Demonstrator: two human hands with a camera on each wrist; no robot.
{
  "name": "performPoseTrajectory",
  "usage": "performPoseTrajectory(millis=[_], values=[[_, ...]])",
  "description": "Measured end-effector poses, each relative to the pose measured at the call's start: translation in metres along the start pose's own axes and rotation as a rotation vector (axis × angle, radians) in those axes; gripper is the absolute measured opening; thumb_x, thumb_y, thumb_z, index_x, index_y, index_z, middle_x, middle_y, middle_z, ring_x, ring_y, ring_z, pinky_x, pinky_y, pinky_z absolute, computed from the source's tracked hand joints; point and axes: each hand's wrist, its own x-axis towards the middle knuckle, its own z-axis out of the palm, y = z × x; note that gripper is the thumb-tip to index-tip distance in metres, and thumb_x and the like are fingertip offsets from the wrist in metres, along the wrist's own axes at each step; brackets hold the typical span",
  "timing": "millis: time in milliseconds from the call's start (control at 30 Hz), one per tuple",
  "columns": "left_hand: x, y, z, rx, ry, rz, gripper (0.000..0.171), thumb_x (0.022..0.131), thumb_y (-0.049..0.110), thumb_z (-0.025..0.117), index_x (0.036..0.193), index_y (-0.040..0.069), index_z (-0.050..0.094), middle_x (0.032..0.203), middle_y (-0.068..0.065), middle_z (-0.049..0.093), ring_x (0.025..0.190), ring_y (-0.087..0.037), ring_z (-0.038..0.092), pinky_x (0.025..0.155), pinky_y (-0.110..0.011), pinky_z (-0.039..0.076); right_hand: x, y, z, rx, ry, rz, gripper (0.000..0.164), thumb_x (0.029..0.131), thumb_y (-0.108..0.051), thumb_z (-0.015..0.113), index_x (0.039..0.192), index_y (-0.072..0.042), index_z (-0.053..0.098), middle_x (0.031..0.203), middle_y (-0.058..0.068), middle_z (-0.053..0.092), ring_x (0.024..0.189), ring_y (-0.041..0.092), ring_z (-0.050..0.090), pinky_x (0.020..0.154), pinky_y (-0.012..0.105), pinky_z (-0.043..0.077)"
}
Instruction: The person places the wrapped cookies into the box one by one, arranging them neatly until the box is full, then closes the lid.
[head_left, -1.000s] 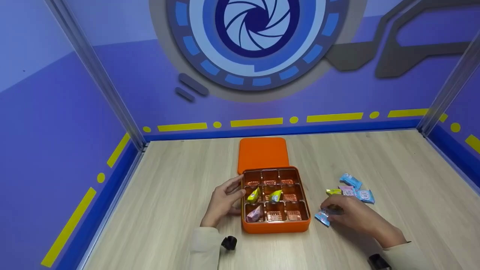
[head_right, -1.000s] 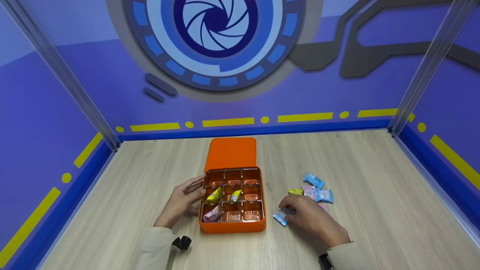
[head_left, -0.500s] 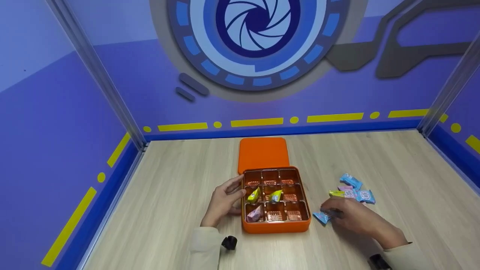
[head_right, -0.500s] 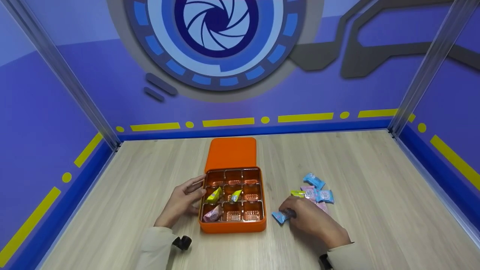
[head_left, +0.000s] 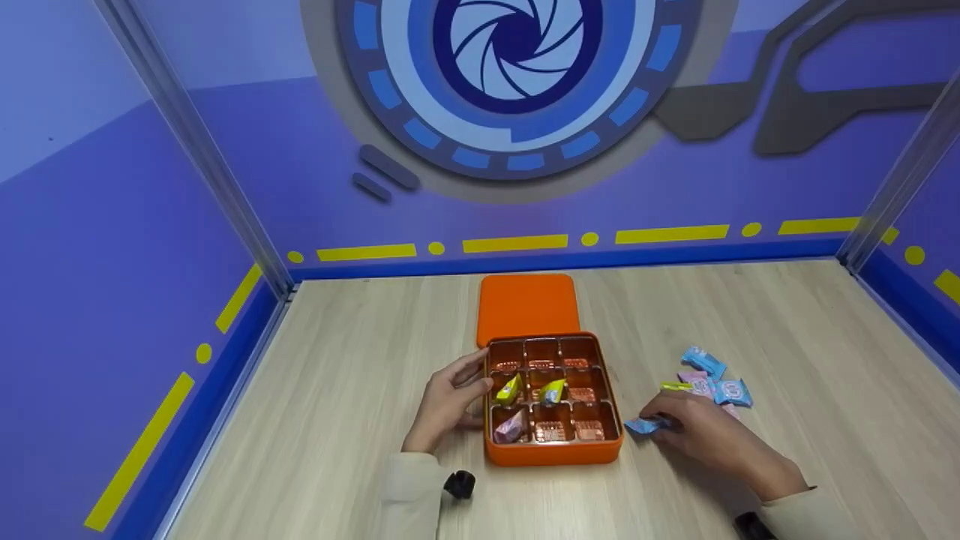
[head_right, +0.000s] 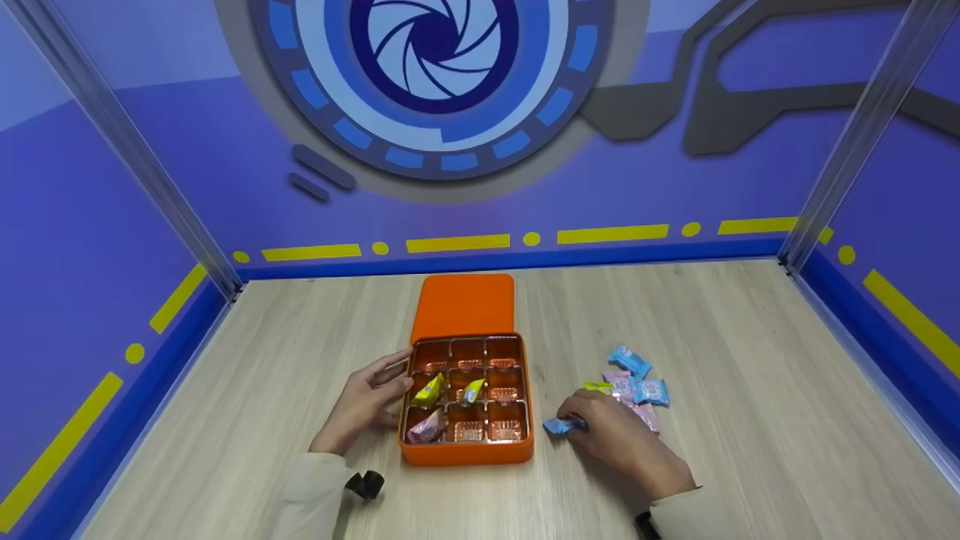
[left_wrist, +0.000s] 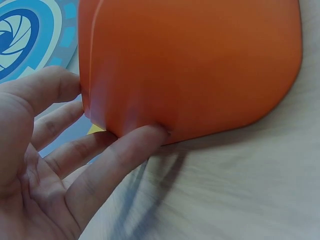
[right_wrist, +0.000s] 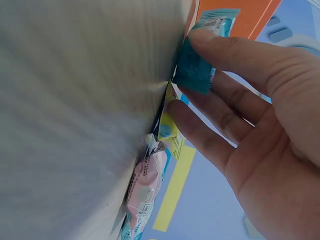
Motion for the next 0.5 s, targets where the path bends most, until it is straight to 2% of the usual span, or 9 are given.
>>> performPoseTrajectory(millis=[267,500], values=[[0.0003,0.0004,0.0009,0.009,0.011,-0.015,0.055,0.100,0.008,0.074,0.153,0.009,0.059,0.152,-0.021,0.056,0.138,-0.040,0.055,0.069,-0.046,0.065,0.0008,-0.0020,-0.0005,0.037,0.025,0.025,0.026,0.090,0.001,0.082,0.107,-0.018,0.079,0.101,-0.011,0.072,0.091,0.008,0.067,0.080,0.035,0.062],[-0.0003,0.0009,0.0013,-0.012,0.013,-0.032,0.055,0.100,0.009,0.074,0.153,0.010,0.059,0.153,-0.021,0.055,0.138,-0.040,0.055,0.068,-0.047,0.065,0.0021,-0.0052,-0.0033,0.066,0.032,0.137,0.020,0.097,-0.005,0.077,0.110,-0.020,0.080,0.106,-0.011,0.074,0.095,0.009,0.068,0.083,0.036,0.063]])
